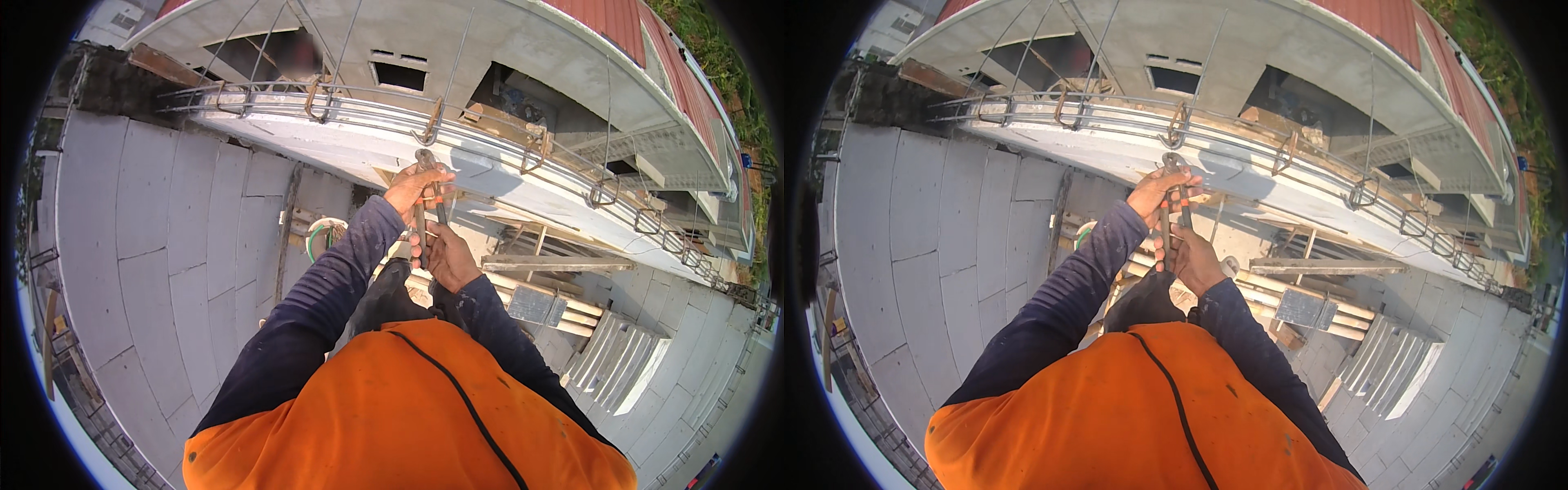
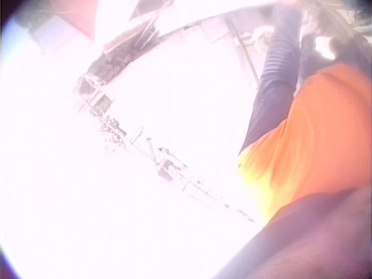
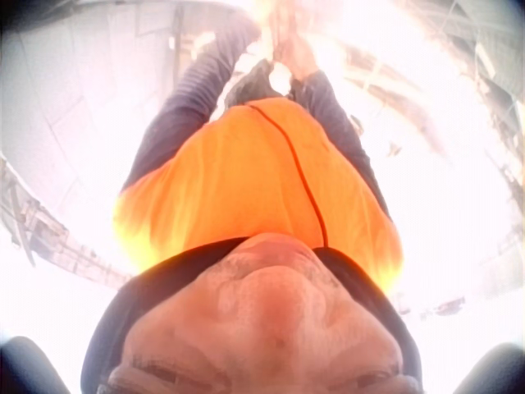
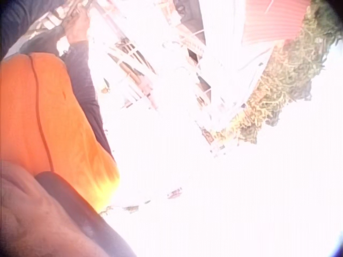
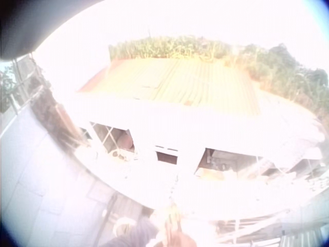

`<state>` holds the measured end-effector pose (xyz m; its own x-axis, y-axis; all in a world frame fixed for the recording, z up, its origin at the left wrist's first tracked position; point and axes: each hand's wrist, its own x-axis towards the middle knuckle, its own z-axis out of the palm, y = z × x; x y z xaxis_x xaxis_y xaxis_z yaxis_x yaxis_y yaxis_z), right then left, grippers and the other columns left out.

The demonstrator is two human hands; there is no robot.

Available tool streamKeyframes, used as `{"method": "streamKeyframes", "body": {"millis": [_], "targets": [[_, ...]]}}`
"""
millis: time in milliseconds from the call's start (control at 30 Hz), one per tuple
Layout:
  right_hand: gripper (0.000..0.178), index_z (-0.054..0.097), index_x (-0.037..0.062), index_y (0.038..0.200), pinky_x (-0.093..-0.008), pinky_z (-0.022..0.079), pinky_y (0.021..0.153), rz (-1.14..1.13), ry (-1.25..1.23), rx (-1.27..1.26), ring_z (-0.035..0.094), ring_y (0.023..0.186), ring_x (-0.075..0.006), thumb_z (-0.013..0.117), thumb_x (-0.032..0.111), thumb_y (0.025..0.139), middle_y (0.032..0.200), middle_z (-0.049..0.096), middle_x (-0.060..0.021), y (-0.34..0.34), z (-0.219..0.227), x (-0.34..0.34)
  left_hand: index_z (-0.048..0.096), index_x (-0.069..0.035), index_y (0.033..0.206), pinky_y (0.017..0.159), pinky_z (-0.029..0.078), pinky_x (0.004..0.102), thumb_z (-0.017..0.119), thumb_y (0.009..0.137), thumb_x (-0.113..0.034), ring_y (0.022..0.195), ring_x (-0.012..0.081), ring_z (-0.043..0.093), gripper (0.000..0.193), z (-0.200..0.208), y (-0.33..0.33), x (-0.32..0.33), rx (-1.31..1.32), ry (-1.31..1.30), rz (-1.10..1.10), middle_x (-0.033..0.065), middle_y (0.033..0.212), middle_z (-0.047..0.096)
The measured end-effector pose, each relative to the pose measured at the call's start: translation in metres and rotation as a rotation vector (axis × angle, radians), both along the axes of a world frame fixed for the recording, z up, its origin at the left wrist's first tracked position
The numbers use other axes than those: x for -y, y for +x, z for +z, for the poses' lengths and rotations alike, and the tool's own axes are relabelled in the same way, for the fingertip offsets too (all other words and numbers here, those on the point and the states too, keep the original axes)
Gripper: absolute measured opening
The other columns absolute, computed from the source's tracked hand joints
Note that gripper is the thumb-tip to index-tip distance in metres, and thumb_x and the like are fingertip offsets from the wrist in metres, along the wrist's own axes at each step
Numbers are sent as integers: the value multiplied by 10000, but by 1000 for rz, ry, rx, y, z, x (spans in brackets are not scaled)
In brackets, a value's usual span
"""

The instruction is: The person uses pliers to twist and secure metal wires around reinforcement bars on a building roof.

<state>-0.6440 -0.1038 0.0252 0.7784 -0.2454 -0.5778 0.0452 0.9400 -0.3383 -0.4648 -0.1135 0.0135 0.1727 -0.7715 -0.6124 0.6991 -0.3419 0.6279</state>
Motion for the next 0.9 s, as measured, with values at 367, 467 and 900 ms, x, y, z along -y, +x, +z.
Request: {"method": "streamKeyframes", "body": {"millis": [367,467,900], "targets": [[405,615,27,1363,-327,541,835,261,-195,-66,679,874,-146,669,259,1035,952,713,-66,-57,17,9,616,-82,1115,818,656,402,655,984,-112,846,171,678,140,25,-40,-27,-136,-128,59,41,889,628],[441,627,15,1380,-325,516,826,402,-609,-284,668,866,-155,671,278,1028,943,723,-42,-73,34,9,458,-33,1398,792,666,400,589,971,-82,962,247,711,450,43,-57,-37,-55,-114,108,144,1072,637],[399,626,63,1335,-410,549,714,304,-1069,-529,682,716,-257,667,265,994,875,696,-101,-139,50,19,629,1,1309,787,558,511,601,933,-149,856,451,708,406,108,-99,-32,1444,-338,-1132,255,831,709]]}}
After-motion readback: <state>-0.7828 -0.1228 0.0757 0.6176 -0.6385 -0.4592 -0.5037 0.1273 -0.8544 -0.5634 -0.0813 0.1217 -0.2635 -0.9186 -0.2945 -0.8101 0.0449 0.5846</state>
